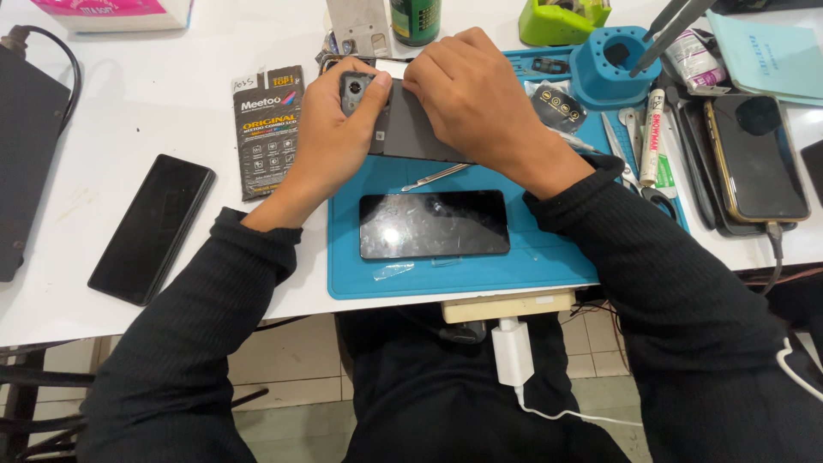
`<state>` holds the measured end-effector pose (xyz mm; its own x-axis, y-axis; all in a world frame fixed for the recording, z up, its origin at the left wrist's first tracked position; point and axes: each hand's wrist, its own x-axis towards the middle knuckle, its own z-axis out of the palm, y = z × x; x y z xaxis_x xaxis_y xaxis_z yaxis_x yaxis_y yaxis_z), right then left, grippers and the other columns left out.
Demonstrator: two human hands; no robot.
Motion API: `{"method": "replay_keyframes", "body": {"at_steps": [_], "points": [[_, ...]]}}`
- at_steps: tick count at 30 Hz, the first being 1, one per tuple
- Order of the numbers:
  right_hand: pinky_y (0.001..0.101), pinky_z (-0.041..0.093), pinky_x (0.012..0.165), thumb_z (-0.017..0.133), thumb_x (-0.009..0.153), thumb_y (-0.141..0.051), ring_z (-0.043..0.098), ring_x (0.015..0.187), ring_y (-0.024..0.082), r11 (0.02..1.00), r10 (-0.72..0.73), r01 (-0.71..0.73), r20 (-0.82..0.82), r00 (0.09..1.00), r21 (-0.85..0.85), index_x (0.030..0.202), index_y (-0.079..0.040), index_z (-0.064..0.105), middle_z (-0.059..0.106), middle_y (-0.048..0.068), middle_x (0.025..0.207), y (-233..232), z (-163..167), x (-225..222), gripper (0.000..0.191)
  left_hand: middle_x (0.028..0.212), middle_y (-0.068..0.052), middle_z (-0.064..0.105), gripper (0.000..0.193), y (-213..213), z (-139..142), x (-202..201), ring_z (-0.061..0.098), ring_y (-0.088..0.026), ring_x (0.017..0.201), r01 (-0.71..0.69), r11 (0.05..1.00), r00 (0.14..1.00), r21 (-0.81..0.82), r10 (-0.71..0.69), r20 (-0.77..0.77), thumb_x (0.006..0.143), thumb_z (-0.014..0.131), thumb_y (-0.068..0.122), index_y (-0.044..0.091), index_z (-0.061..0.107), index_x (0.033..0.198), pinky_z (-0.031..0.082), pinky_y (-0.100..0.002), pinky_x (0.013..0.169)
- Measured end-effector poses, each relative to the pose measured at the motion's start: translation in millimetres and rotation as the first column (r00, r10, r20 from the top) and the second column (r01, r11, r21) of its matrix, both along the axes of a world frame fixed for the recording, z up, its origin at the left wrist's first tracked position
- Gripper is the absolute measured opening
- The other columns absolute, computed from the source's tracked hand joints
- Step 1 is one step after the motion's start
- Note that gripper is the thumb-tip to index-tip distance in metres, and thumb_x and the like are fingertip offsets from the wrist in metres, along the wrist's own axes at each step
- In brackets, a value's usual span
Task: The person repairs a smartphone at a workbench, prying open the back cover and working on the internal battery and board area by hand, then aligns and presses a new back cover onto the phone body. They use a pry tool on the cover edge and press the cover down to secure it.
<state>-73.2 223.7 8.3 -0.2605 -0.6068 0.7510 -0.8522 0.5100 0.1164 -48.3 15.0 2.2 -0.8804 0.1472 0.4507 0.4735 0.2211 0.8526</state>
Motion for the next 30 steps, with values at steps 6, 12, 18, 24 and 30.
{"method": "replay_keyframes", "body": {"at_steps": [6, 12, 18, 24, 30], "points": [[0.0400, 0.047, 0.094, 0.070, 0.099, 0.000, 0.060, 0.099, 0.031, 1.000, -0.007, 0.007, -0.010, 1.000, 0.017, 0.101, 0.000, 0.060, 0.063, 0.012, 0.098, 3, -1, -4, 0.010, 0.079, 0.004, 0.061, 0.023, -6, 7, 0, 0.052, -0.003, 0.074, 0.011, 1.000, 0.999, 0.019, -0.012, 0.029, 0.106, 0.065, 0.023, 0.003, 0.064, 0.095, 0.045, -0.023, 0.064], [0.0411, 0.045, 0.093, 0.069, 0.102, 0.001, 0.059, 0.096, 0.030, 1.000, -0.024, 0.024, 0.044, 0.999, 0.008, 0.102, -0.002, 0.060, 0.062, 0.010, 0.099, 26, 2, -14, 0.010, 0.083, 0.006, 0.064, 0.022, -24, 17, -8, 0.056, -0.003, 0.076, -0.042, 0.996, 0.999, 0.076, 0.040, 0.023, 0.107, 0.065, 0.024, 0.004, 0.066, 0.099, 0.049, -0.022, 0.069], [0.0398, 0.042, 0.089, 0.072, 0.107, -0.004, 0.058, 0.092, 0.027, 1.000, -0.026, 0.028, 0.151, 0.988, -0.014, 0.101, -0.005, 0.062, 0.061, 0.009, 0.097, 30, 5, -12, 0.012, 0.081, 0.005, 0.062, 0.023, -26, 15, -7, 0.052, -0.003, 0.074, 0.004, 0.999, 1.000, 0.036, -0.005, 0.017, 0.106, 0.065, 0.025, 0.004, 0.066, 0.098, 0.045, -0.022, 0.066], [0.0351, 0.049, 0.082, 0.072, 0.103, -0.006, 0.067, 0.089, 0.021, 0.980, 0.155, -0.102, 0.334, 0.930, -0.172, 0.111, -0.001, 0.069, 0.069, 0.009, 0.100, 8, -2, -1, 0.010, 0.080, 0.003, 0.061, 0.021, -16, 4, -3, 0.051, -0.003, 0.074, 0.039, 0.999, 0.999, -0.032, -0.040, -0.027, 0.106, 0.067, 0.024, 0.003, 0.067, 0.098, 0.043, -0.023, 0.064], [0.0216, 0.048, 0.065, 0.072, 0.100, -0.009, 0.060, 0.072, 0.004, 0.903, 0.312, 0.020, 0.686, 0.658, -0.430, 0.095, 0.003, 0.070, 0.067, 0.001, 0.079, -7, -10, -1, 0.013, 0.077, 0.005, 0.060, 0.020, -17, -1, -3, 0.050, -0.003, 0.071, 0.071, 0.995, 0.992, -0.074, -0.078, -0.099, 0.108, 0.066, 0.022, 0.004, 0.065, 0.101, 0.042, -0.023, 0.063]]}}
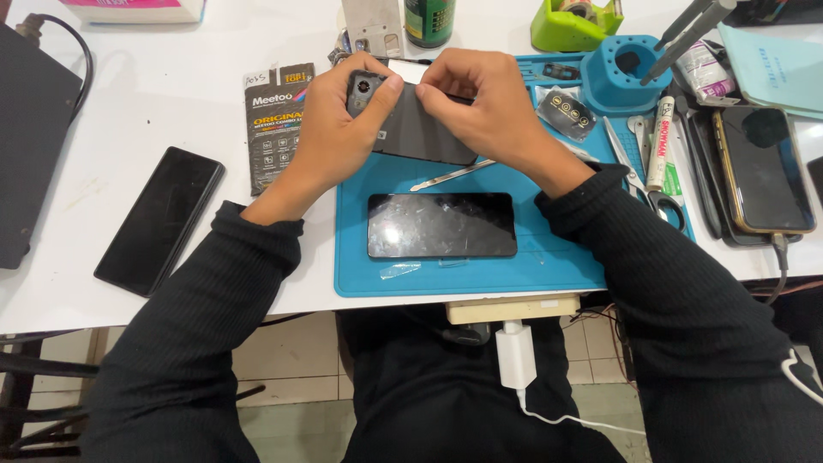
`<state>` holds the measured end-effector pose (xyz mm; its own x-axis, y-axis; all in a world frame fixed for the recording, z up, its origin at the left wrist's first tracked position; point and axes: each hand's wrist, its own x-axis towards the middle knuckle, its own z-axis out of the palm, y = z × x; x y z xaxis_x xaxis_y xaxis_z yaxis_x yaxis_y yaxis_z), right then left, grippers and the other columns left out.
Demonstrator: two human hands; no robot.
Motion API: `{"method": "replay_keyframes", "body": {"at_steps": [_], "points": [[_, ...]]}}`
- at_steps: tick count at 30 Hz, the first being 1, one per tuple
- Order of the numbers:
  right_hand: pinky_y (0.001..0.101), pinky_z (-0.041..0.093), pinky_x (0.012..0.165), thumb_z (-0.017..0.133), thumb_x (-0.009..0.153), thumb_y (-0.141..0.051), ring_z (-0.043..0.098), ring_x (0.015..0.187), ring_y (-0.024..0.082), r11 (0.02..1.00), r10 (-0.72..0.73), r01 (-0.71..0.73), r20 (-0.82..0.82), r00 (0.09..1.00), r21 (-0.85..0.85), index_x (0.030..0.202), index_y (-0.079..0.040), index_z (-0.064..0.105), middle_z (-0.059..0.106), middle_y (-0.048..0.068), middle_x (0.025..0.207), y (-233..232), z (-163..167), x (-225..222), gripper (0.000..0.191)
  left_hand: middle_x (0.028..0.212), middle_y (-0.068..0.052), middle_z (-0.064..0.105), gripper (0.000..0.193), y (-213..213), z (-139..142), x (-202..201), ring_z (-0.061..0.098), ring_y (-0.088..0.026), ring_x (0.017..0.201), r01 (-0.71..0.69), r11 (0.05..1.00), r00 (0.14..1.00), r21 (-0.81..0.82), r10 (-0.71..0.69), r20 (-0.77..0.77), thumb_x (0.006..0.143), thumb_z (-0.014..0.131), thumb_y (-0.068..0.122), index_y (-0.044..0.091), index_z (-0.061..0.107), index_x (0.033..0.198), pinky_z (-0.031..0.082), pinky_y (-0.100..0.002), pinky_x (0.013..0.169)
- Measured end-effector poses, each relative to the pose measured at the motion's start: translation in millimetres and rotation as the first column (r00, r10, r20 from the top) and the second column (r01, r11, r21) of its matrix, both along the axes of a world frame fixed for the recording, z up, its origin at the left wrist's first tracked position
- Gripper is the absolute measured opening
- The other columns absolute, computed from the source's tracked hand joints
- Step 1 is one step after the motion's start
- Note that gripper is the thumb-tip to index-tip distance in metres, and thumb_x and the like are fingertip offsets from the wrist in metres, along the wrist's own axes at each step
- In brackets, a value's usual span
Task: The person repairs a smartphone at a workbench, prying open the back cover and working on the internal battery and board area by hand, then aligns and presses a new back cover onto the phone body. They use a pry tool on the cover edge and press the cover down to secure it.
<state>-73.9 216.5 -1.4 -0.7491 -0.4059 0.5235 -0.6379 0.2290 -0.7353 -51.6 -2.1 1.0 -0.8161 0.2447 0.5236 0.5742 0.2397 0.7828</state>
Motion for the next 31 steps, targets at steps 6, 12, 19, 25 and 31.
{"method": "replay_keyframes", "body": {"at_steps": [6, 12, 19, 25, 31], "points": [[0.0187, 0.047, 0.067, 0.066, 0.100, -0.005, 0.059, 0.077, 0.000, 0.988, 0.132, -0.116, 0.169, 0.977, -0.106, 0.095, 0.002, 0.071, 0.066, -0.005, 0.082, 4, 1, -5, 0.010, 0.073, 0.006, 0.058, 0.020, 1, -3, 3, 0.049, -0.002, 0.066, 0.012, 1.000, 1.000, 0.009, -0.012, 0.003, 0.108, 0.066, 0.022, 0.004, 0.065, 0.101, 0.039, -0.022, 0.058], [0.0194, 0.044, 0.064, 0.063, 0.098, -0.003, 0.057, 0.075, 0.000, 0.990, 0.123, -0.104, 0.228, 0.966, -0.093, 0.093, 0.002, 0.072, 0.065, -0.005, 0.081, 9, 3, -7, 0.012, 0.074, 0.004, 0.059, 0.018, 2, -4, 5, 0.049, -0.003, 0.068, 0.029, 1.000, 0.999, -0.008, -0.030, -0.037, 0.110, 0.066, 0.021, 0.004, 0.064, 0.103, 0.038, -0.022, 0.061], [0.0188, 0.047, 0.066, 0.063, 0.098, -0.004, 0.060, 0.078, 0.000, 0.993, 0.103, -0.085, 0.232, 0.967, -0.087, 0.099, 0.002, 0.076, 0.069, -0.004, 0.084, 12, 4, -9, 0.014, 0.077, 0.004, 0.062, 0.019, 1, -4, 3, 0.052, -0.003, 0.071, 0.041, 0.999, 0.998, 0.012, -0.041, -0.043, 0.110, 0.066, 0.022, 0.004, 0.064, 0.104, 0.041, -0.022, 0.063], [0.0183, 0.050, 0.070, 0.067, 0.099, -0.006, 0.062, 0.078, 0.000, 0.989, 0.134, -0.115, 0.245, 0.960, -0.093, 0.096, 0.001, 0.076, 0.071, -0.003, 0.085, 11, 5, -10, 0.012, 0.076, 0.005, 0.060, 0.020, 1, -5, 3, 0.050, -0.003, 0.069, 0.034, 0.999, 0.999, 0.015, -0.034, 0.007, 0.109, 0.066, 0.022, 0.004, 0.064, 0.101, 0.040, -0.022, 0.061], [0.0195, 0.046, 0.067, 0.067, 0.098, -0.006, 0.058, 0.076, 0.002, 0.994, 0.089, -0.071, 0.258, 0.962, -0.078, 0.093, 0.002, 0.077, 0.068, -0.002, 0.082, 12, -4, -13, 0.013, 0.075, 0.004, 0.060, 0.019, 4, -5, 7, 0.051, -0.003, 0.069, 0.029, 1.000, 0.999, -0.006, -0.030, -0.025, 0.110, 0.066, 0.022, 0.005, 0.065, 0.103, 0.041, -0.023, 0.061]]}}
